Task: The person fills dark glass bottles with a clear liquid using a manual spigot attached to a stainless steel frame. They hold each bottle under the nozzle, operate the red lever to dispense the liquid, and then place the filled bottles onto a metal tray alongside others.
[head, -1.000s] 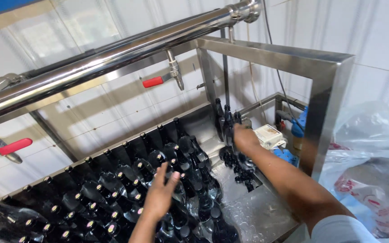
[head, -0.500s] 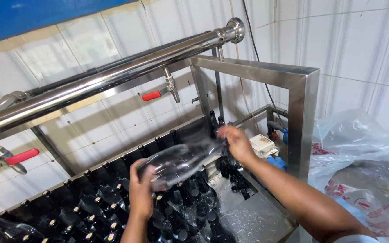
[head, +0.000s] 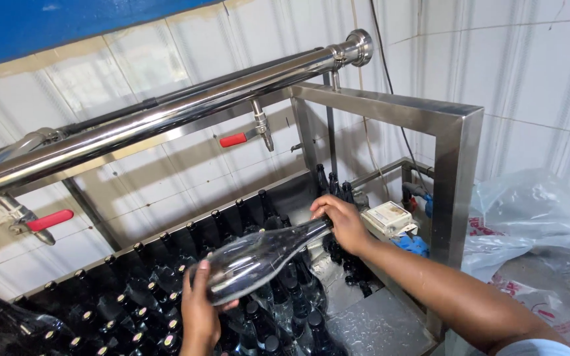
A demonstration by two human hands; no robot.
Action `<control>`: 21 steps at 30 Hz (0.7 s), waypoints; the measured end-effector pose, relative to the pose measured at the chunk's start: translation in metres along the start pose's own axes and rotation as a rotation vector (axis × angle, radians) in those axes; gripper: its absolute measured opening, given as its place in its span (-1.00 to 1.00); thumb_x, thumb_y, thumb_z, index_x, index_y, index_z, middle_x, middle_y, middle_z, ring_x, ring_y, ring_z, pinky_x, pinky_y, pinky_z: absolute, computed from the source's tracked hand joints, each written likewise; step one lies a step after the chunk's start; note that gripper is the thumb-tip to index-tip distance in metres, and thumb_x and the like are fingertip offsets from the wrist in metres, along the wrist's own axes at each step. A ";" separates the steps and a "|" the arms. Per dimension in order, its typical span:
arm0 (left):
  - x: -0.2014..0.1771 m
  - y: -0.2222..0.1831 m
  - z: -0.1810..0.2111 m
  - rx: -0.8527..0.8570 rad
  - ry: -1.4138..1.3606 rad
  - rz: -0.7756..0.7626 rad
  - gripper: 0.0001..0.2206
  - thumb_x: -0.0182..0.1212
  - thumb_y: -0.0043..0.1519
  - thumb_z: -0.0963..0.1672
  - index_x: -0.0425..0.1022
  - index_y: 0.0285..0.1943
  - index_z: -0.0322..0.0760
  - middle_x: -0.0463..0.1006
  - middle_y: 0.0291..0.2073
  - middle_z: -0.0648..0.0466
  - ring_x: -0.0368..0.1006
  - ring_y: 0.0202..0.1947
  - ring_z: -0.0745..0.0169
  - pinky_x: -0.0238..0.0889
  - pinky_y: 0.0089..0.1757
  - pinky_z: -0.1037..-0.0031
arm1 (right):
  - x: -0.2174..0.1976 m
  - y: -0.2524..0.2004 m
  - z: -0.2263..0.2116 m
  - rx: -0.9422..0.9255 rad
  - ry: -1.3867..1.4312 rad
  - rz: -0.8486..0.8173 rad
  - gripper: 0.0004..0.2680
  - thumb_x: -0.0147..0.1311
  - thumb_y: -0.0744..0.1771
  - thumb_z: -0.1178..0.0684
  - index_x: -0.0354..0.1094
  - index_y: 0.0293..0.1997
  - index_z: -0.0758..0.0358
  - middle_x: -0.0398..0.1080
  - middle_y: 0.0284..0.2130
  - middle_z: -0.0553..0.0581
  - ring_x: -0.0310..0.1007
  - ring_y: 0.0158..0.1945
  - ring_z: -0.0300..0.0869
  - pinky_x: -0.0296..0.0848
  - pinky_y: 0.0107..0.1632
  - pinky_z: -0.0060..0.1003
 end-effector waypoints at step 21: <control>0.064 -0.147 0.072 2.134 1.423 -0.978 -0.57 0.36 0.38 0.03 0.40 0.44 0.19 0.47 0.29 -0.03 0.56 0.01 -0.59 0.61 -0.27 0.10 | 0.007 -0.033 0.070 0.955 0.409 -0.292 -0.78 -0.02 0.45 -0.08 0.46 -0.29 0.12 0.29 -0.55 0.08 0.05 -0.63 -0.29 -0.10 -0.61 -0.35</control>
Point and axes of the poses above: each hand's wrist, its own y-axis towards the middle knuckle, its own x-axis out of the palm, z = x × y, the point moved 5 cm from there along y, towards the middle knuckle
